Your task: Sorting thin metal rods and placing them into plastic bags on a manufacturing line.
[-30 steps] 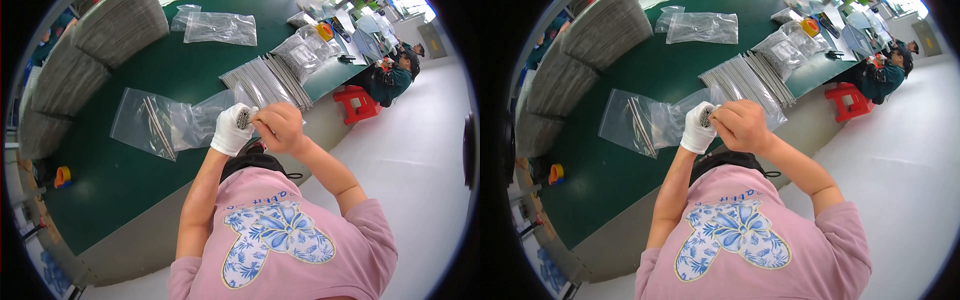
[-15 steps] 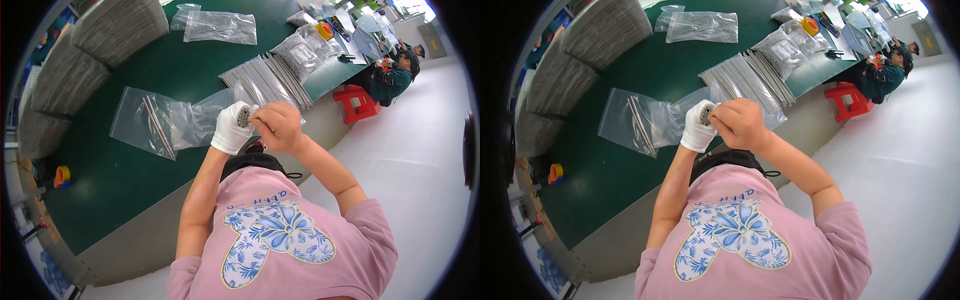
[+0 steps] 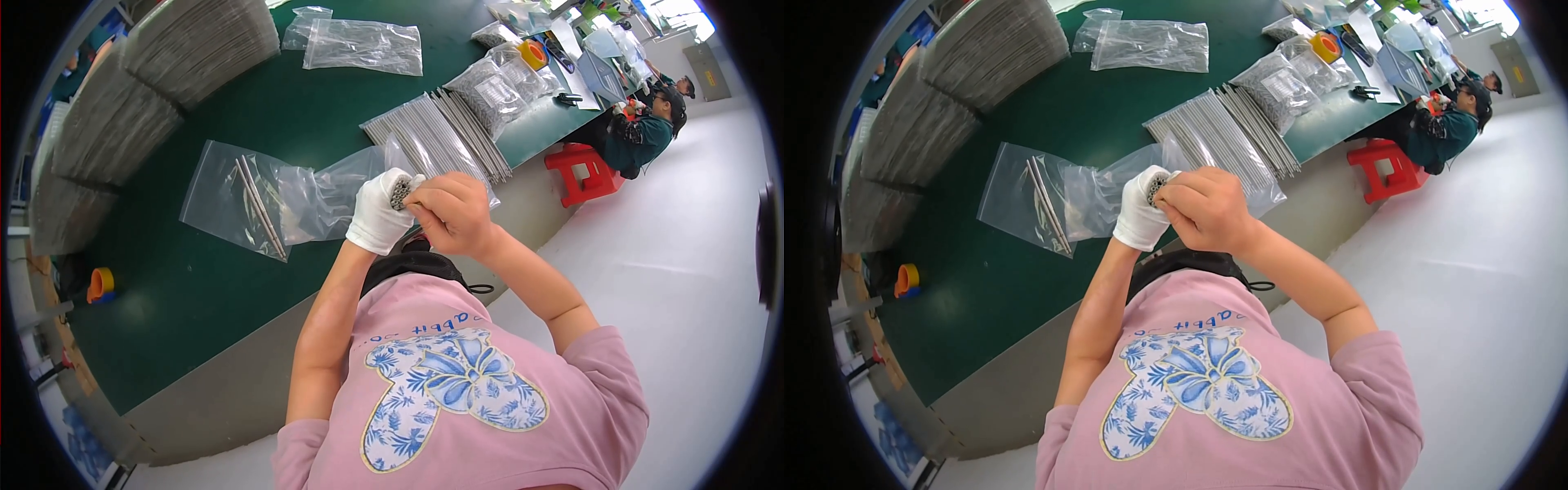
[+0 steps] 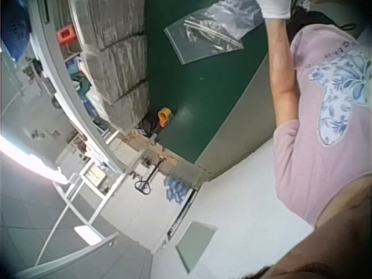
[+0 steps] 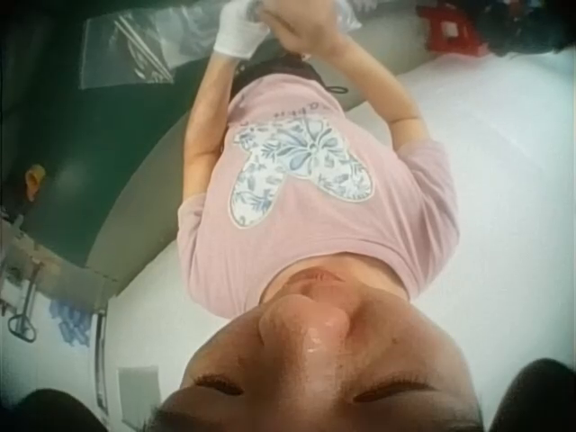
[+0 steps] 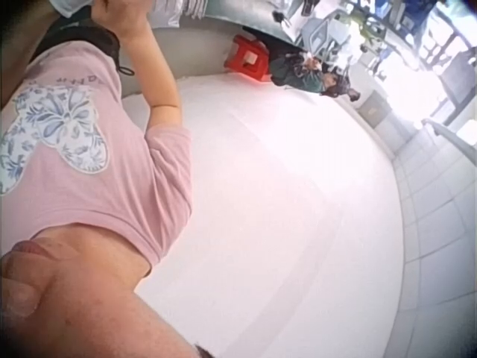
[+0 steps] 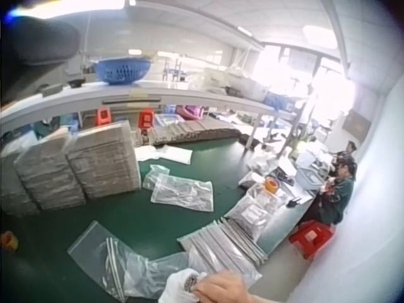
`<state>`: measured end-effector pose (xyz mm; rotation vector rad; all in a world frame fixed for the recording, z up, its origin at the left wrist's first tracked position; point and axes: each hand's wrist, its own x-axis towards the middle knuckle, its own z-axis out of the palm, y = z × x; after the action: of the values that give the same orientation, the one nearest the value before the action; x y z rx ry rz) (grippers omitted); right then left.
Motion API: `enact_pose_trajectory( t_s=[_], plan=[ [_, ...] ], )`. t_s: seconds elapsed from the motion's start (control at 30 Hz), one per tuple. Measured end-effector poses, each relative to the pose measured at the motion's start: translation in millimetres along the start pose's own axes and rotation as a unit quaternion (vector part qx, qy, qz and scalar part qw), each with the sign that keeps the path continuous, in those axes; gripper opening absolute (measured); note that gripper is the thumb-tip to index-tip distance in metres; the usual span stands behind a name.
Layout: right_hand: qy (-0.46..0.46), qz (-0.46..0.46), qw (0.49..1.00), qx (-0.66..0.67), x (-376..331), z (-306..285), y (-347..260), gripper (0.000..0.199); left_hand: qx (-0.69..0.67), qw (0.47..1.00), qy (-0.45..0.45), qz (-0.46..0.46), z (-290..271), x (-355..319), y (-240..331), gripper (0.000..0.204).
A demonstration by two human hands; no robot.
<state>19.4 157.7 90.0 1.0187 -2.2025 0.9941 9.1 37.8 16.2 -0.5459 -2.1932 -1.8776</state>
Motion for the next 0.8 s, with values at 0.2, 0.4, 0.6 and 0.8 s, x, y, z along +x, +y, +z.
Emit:
enact_pose_trajectory(
  t_s=[0.2, 0.4, 0.6, 0.8],
  plan=[
    [-0.043, 0.049, 0.998, 0.005, -1.2, -4.2, -0.1, 0.008, 0.0, 1.0, -0.012, 0.003, 1.0, -3.4, 0.8, 0.014],
    [-0.019, 0.047, 0.999, 0.008, 2.5, -0.8, 1.7, 0.007, 0.019, 1.0, -0.012, 0.02, -0.1, -1.4, -1.0, 0.013],
    [-0.049, 0.006, 0.999, -0.018, 4.4, -0.8, 3.9, 0.008, 0.008, 1.0, -0.018, 0.013, -0.7, 2.4, -3.2, 0.014],
    [-0.026, 0.062, 0.998, -0.005, 11.5, -5.1, -4.7, 0.006, 0.037, 0.998, -0.006, 0.047, 6.2, -1.6, -8.2, 0.015]
  ],
)
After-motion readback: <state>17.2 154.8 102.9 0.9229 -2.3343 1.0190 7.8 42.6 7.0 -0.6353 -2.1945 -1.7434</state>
